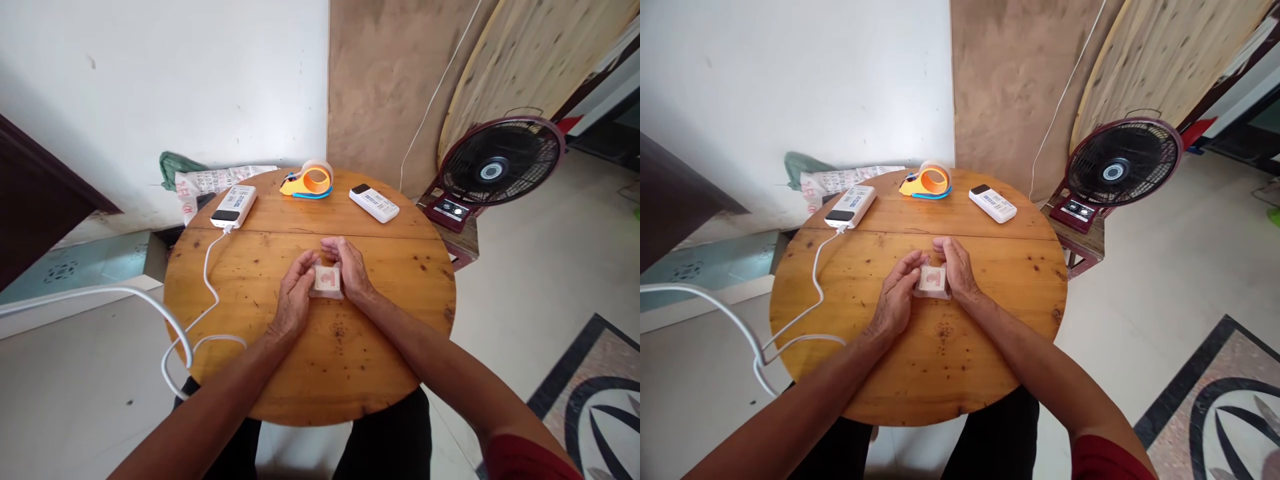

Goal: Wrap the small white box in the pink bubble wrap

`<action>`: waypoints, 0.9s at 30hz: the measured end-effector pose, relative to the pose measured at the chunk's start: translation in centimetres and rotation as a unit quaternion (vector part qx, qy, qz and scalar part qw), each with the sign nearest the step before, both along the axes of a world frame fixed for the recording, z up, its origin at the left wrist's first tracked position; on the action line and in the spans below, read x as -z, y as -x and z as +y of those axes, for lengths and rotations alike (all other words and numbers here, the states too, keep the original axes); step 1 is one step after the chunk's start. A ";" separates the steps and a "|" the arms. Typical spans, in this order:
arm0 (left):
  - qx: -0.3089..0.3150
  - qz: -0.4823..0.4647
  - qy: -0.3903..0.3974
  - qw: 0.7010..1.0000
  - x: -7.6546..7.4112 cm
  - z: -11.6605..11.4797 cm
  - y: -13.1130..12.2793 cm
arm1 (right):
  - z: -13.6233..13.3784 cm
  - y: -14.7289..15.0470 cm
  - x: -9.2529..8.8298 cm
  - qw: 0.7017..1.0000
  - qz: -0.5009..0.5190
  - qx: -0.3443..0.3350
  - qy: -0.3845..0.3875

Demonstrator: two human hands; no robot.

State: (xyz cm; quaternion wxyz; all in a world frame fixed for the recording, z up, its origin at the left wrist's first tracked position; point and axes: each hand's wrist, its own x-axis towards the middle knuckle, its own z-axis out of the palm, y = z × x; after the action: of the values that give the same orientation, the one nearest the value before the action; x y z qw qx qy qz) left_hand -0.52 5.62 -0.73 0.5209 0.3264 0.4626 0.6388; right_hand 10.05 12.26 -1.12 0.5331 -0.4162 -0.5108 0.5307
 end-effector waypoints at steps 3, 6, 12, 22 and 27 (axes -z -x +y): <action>0.011 0.024 -0.004 1.000 -0.1 0.1 -0.1 | -0.1 0.2 -0.1 1.000 0.014 -0.010 0.009; 0.004 0.023 0.004 1.000 -0.2 0.2 -0.2 | 0.3 -0.4 -1.0 1.000 -0.008 -0.011 -0.002; -0.024 -0.008 0.022 0.999 -0.3 0.3 -0.4 | 1.2 -3.7 -4.3 0.978 -0.127 -0.145 -0.078; -0.034 0.003 -0.001 0.999 -0.3 0.3 -0.7 | 1.6 -5.3 -5.8 0.870 -0.258 -0.357 -0.222; -0.030 0.023 0.003 0.999 -0.3 0.2 -0.8 | 1.5 -5.9 -6.4 0.872 -0.284 -0.356 -0.180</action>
State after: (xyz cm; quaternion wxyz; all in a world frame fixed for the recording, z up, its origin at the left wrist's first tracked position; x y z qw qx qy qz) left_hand 0.25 5.86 -0.41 0.4913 0.3256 0.4862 0.6452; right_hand 15.97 13.77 5.29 0.2059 -0.2359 -0.8404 0.4424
